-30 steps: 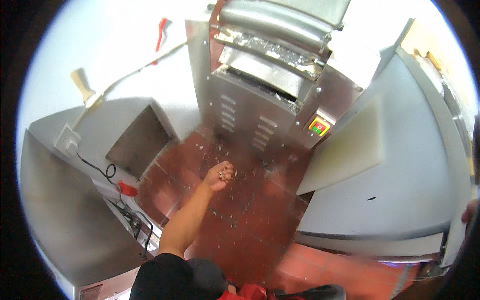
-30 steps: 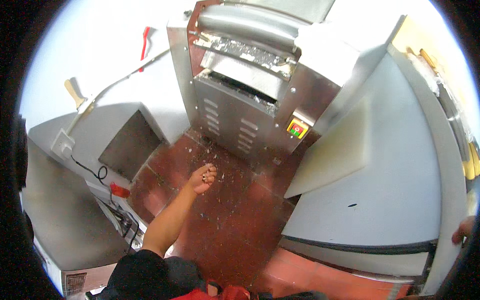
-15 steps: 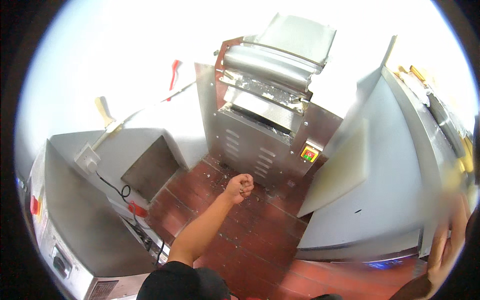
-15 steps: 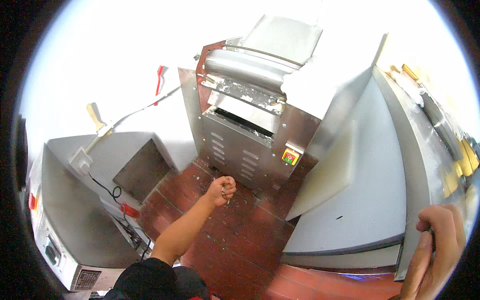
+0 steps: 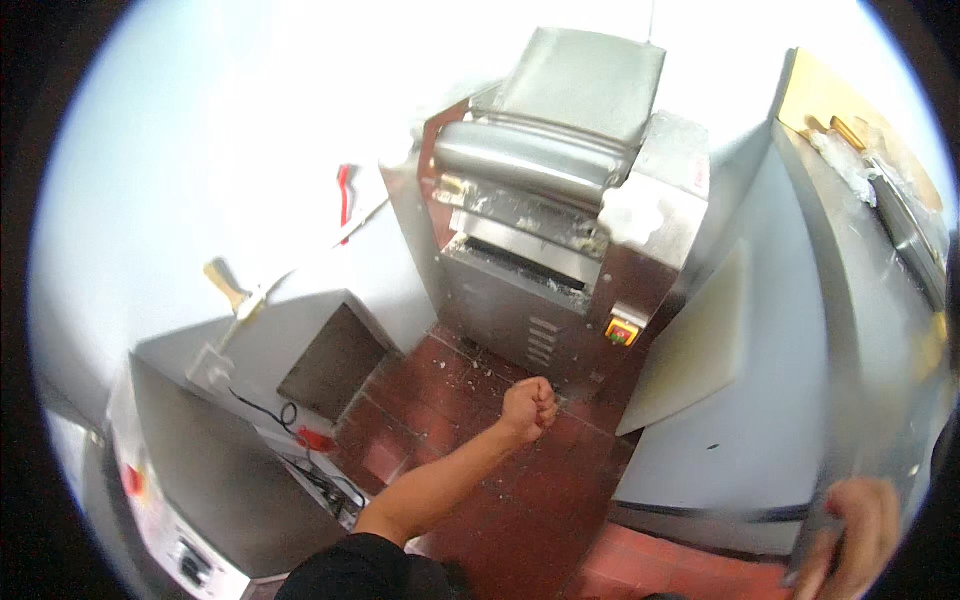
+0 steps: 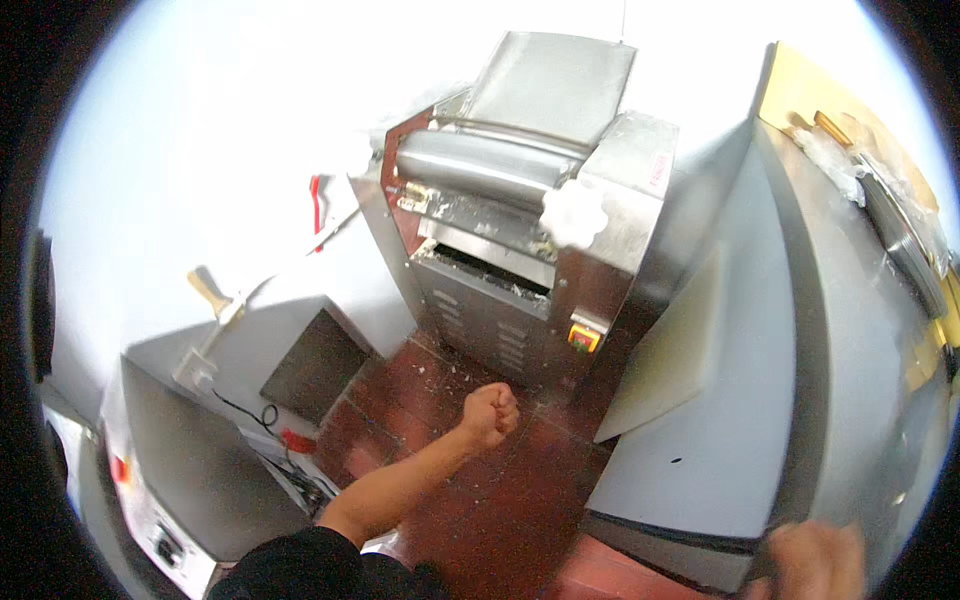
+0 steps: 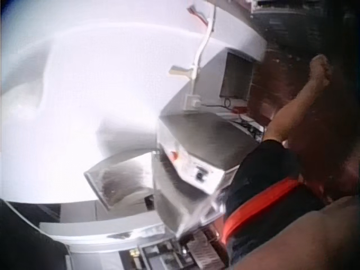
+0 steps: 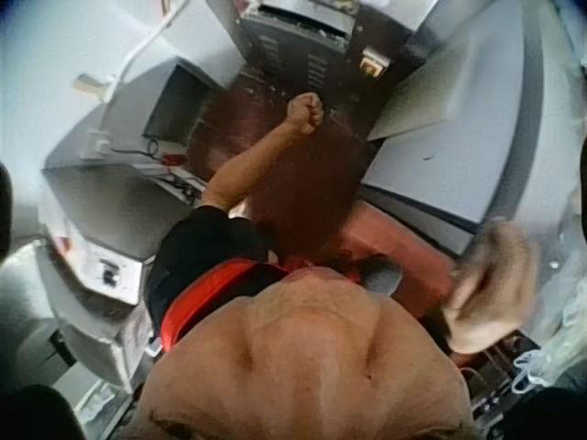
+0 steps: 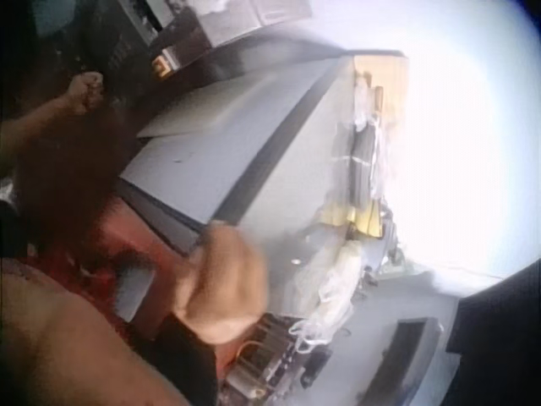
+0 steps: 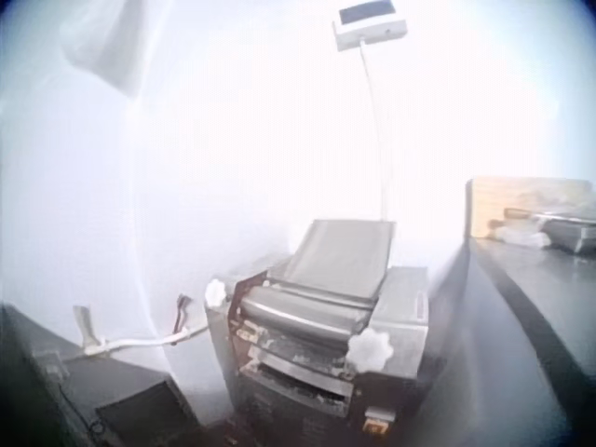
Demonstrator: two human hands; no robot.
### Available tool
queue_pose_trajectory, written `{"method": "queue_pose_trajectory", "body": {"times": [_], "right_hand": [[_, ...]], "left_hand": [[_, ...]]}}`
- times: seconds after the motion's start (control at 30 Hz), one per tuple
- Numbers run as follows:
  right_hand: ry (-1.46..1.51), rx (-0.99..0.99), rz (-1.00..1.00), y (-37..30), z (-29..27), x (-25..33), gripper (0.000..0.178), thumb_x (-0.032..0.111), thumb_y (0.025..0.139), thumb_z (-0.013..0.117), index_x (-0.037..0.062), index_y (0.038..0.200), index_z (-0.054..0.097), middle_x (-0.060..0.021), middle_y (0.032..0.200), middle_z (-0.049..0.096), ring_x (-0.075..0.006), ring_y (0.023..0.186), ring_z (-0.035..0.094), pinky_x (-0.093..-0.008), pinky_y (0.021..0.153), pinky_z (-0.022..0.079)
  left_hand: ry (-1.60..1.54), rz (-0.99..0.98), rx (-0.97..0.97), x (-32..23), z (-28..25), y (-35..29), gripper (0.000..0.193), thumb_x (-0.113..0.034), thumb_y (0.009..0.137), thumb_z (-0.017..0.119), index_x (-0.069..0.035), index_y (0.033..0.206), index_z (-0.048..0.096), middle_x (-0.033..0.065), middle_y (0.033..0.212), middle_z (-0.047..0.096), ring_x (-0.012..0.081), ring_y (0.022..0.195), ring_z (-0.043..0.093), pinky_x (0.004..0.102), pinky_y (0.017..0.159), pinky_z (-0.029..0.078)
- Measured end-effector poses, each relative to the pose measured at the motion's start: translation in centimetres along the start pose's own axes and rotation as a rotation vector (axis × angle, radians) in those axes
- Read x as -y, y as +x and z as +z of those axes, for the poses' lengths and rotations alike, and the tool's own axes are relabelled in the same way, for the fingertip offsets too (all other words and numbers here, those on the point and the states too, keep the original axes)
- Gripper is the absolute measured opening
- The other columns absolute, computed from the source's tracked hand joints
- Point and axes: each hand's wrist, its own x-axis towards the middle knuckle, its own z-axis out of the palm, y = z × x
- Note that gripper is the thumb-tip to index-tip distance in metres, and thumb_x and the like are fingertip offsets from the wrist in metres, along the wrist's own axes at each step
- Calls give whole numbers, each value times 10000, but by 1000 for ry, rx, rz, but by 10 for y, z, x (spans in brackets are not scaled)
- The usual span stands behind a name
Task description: The person cleans the floor, then retrieves dough from a mixer and kneads it on a stainless steel table. They feed the dough through a roller machine to flatten it, then continue kneading and rolling the dough.
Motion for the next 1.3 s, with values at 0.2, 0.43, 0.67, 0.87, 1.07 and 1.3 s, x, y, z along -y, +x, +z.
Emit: {"method": "queue_pose_trajectory", "body": {"times": [0.2, 0.43, 0.67, 0.87, 1.07, 1.3], "right_hand": [[210, 91, -6, 10, 12, -24, 252, 176, 669, 736, 107, 901, 665, -65, 865, 646, -277, 778, 624, -409, 691, 492], [567, -29, 220, 2, -13, -47, 103, 101, 765, 660, 94, 867, 648, -84, 818, 623, -295, 770, 615, -401, 652, 495], [1004, 141, 538, 22, -131, 22, 177, 191, 881, 616, 70, 999, 667, -142, 879, 652, -352, 862, 633, -431, 767, 510], [864, 315, 332, 21, -211, 32, 287, 294, 913, 592, 160, 1162, 643, -151, 1035, 606, -367, 925, 620, -447, 791, 514], [914, 316, 273, 45, -235, -57, 268, 295, 934, 572, 135, 1139, 633, -179, 1032, 588, -401, 953, 589, -459, 830, 488], [1048, 425, 283, 33, -177, -158, 287, 278, 942, 554, 66, 1117, 638, -186, 1087, 632, -402, 1010, 596, -455, 866, 482]], "left_hand": [[-155, -208, -96, 15, 82, -98, 267, -138, 850, 451, -148, 601, 357, -21, 537, 257, 130, 452, 205, 296, 427, 174], [-15, -550, -266, -30, 184, -295, 259, -157, 857, 433, -167, 604, 381, -12, 495, 270, 139, 414, 240, 297, 381, 187], [-24, -714, -219, -166, 315, -372, 168, -203, 887, 462, -98, 850, 587, 17, 632, 465, 156, 528, 446, 292, 473, 381], [80, -879, 184, -195, 458, -345, 372, -283, 968, 379, -44, 1103, 631, 89, 1011, 680, 241, 893, 653, 381, 800, 537], [162, -872, 314, -203, 556, -304, 390, -279, 996, 382, -25, 1183, 611, 107, 1092, 672, 256, 1025, 644, 402, 917, 533], [321, -864, 6, -182, 606, -283, 415, -253, 986, 475, -17, 1328, 467, 127, 1199, 610, 292, 1048, 638, 418, 920, 539]]}}
